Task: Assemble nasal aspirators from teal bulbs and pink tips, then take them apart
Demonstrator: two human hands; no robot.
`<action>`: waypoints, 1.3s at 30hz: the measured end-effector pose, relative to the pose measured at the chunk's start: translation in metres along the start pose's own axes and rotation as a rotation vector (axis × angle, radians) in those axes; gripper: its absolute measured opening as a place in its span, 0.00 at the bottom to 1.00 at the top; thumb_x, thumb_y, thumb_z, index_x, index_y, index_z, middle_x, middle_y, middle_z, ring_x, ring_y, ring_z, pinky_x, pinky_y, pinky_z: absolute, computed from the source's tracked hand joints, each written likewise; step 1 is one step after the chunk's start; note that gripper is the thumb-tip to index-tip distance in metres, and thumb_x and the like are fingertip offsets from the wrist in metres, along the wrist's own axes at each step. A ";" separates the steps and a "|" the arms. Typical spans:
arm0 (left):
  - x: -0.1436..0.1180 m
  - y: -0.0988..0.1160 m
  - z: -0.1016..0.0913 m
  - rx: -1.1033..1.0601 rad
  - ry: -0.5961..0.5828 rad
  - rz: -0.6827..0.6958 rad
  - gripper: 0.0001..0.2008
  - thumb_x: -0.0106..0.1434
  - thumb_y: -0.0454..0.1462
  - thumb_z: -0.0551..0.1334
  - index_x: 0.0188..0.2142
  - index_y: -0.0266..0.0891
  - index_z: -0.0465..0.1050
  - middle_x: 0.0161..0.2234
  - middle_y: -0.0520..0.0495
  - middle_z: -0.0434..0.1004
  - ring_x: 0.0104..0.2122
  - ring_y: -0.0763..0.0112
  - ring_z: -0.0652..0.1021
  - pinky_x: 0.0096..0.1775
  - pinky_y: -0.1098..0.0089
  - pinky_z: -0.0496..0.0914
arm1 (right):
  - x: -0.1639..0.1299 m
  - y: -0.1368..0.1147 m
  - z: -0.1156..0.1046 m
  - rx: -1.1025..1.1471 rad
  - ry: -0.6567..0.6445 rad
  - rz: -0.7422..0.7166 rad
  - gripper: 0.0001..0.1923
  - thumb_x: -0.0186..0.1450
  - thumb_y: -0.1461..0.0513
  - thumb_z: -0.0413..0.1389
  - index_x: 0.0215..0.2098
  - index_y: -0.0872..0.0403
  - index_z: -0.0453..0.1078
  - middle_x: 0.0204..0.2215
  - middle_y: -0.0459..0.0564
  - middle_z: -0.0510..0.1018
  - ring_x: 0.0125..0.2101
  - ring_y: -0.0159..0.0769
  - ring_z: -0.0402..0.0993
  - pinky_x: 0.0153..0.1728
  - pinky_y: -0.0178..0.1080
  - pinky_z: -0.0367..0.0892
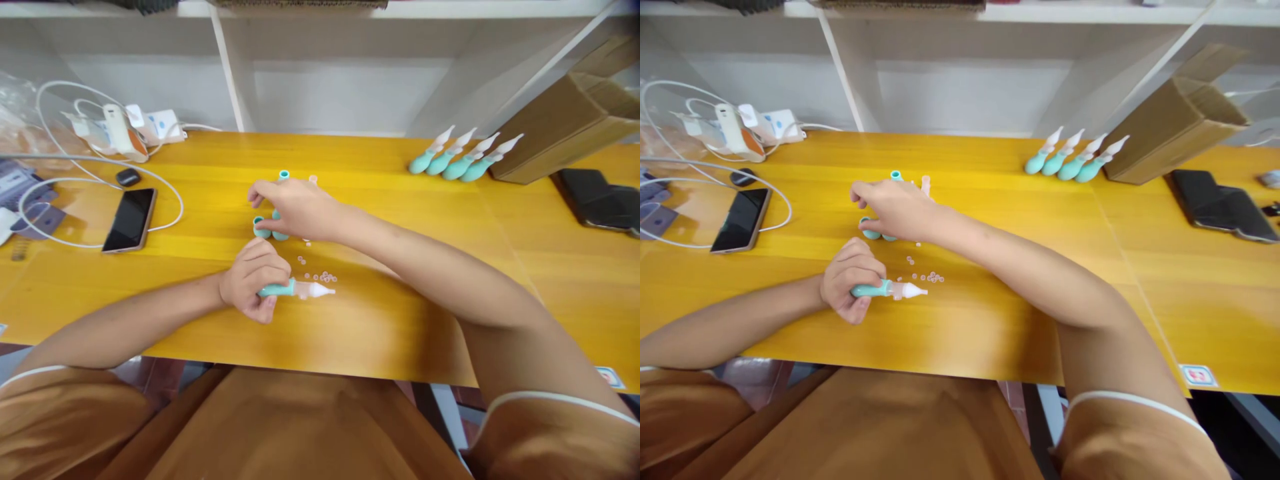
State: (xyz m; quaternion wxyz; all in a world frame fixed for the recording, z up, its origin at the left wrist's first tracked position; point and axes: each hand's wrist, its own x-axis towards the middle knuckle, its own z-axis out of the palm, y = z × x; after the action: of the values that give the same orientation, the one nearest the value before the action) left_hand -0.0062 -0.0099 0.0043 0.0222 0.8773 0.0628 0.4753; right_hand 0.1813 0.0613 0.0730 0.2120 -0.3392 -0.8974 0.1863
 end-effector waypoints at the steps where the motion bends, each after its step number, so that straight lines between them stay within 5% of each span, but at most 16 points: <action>1: 0.000 0.000 0.000 0.015 -0.002 -0.023 0.10 0.64 0.40 0.59 0.45 0.45 0.69 0.32 0.49 0.83 0.27 0.63 0.77 0.35 0.59 0.71 | -0.008 -0.002 -0.008 0.069 0.061 -0.036 0.12 0.74 0.57 0.67 0.51 0.53 0.73 0.46 0.47 0.85 0.42 0.36 0.77 0.44 0.38 0.65; 4: -0.001 -0.001 0.004 0.101 -0.037 -0.040 0.12 0.64 0.40 0.60 0.48 0.45 0.70 0.35 0.47 0.84 0.31 0.60 0.78 0.37 0.59 0.71 | -0.048 -0.011 -0.030 0.226 0.230 -0.040 0.21 0.83 0.49 0.50 0.38 0.53 0.70 0.33 0.46 0.79 0.32 0.33 0.69 0.37 0.39 0.63; 7: -0.001 -0.001 0.010 0.183 -0.066 -0.008 0.14 0.66 0.41 0.61 0.51 0.45 0.71 0.38 0.47 0.84 0.32 0.59 0.79 0.37 0.59 0.71 | -0.098 -0.011 -0.035 0.220 0.075 0.014 0.27 0.83 0.45 0.47 0.35 0.52 0.69 0.29 0.47 0.75 0.28 0.33 0.66 0.34 0.39 0.59; 11: 0.001 0.000 0.013 0.242 -0.153 -0.044 0.16 0.72 0.42 0.66 0.56 0.41 0.73 0.40 0.45 0.83 0.36 0.60 0.79 0.39 0.59 0.73 | -0.136 0.004 -0.005 0.307 -0.078 0.096 0.31 0.81 0.40 0.48 0.31 0.53 0.69 0.24 0.45 0.72 0.24 0.32 0.64 0.30 0.38 0.55; 17: 0.005 0.003 0.009 0.298 -0.232 -0.065 0.14 0.73 0.47 0.70 0.51 0.43 0.79 0.37 0.47 0.79 0.35 0.63 0.74 0.39 0.63 0.72 | -0.135 0.014 0.029 0.662 -0.014 0.066 0.33 0.81 0.39 0.47 0.27 0.52 0.64 0.22 0.41 0.64 0.23 0.29 0.58 0.28 0.36 0.55; 22: 0.006 0.003 0.006 0.285 -0.195 -0.059 0.14 0.71 0.47 0.73 0.49 0.41 0.80 0.36 0.46 0.79 0.35 0.64 0.74 0.38 0.63 0.70 | -0.137 0.012 0.036 0.780 -0.003 0.091 0.31 0.78 0.39 0.54 0.28 0.52 0.64 0.22 0.39 0.60 0.24 0.29 0.54 0.27 0.35 0.52; 29: 0.009 0.006 0.004 0.072 -0.062 -0.196 0.14 0.70 0.46 0.74 0.48 0.41 0.79 0.38 0.46 0.82 0.37 0.64 0.79 0.42 0.62 0.73 | -0.133 0.010 0.056 1.236 0.031 0.139 0.32 0.74 0.33 0.55 0.34 0.51 0.64 0.25 0.38 0.58 0.21 0.27 0.49 0.23 0.34 0.48; 33: 0.014 0.013 0.007 -0.103 -0.022 -0.321 0.15 0.68 0.44 0.76 0.47 0.43 0.77 0.43 0.46 0.87 0.41 0.64 0.83 0.48 0.61 0.75 | -0.128 0.011 0.062 1.256 0.055 0.117 0.29 0.72 0.36 0.62 0.38 0.52 0.67 0.26 0.39 0.65 0.22 0.26 0.54 0.24 0.33 0.54; 36: 0.015 0.015 0.008 -0.178 0.004 -0.372 0.10 0.71 0.41 0.74 0.45 0.43 0.77 0.45 0.45 0.89 0.43 0.64 0.84 0.50 0.60 0.75 | -0.127 0.012 0.063 1.184 0.090 0.096 0.25 0.69 0.42 0.68 0.38 0.53 0.71 0.32 0.44 0.75 0.30 0.30 0.69 0.34 0.35 0.66; 39: 0.014 0.014 0.009 -0.218 0.010 -0.374 0.08 0.71 0.41 0.73 0.44 0.43 0.77 0.45 0.44 0.89 0.43 0.64 0.84 0.50 0.59 0.76 | -0.126 0.014 0.066 1.113 0.127 0.082 0.21 0.68 0.46 0.71 0.37 0.54 0.75 0.35 0.45 0.76 0.35 0.33 0.73 0.39 0.37 0.68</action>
State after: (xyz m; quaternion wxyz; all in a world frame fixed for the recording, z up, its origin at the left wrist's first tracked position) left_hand 0.0105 -0.0215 0.0124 0.2043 0.8405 0.1727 0.4711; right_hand 0.2411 -0.0279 -0.0210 0.4054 -0.2214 -0.6352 0.6189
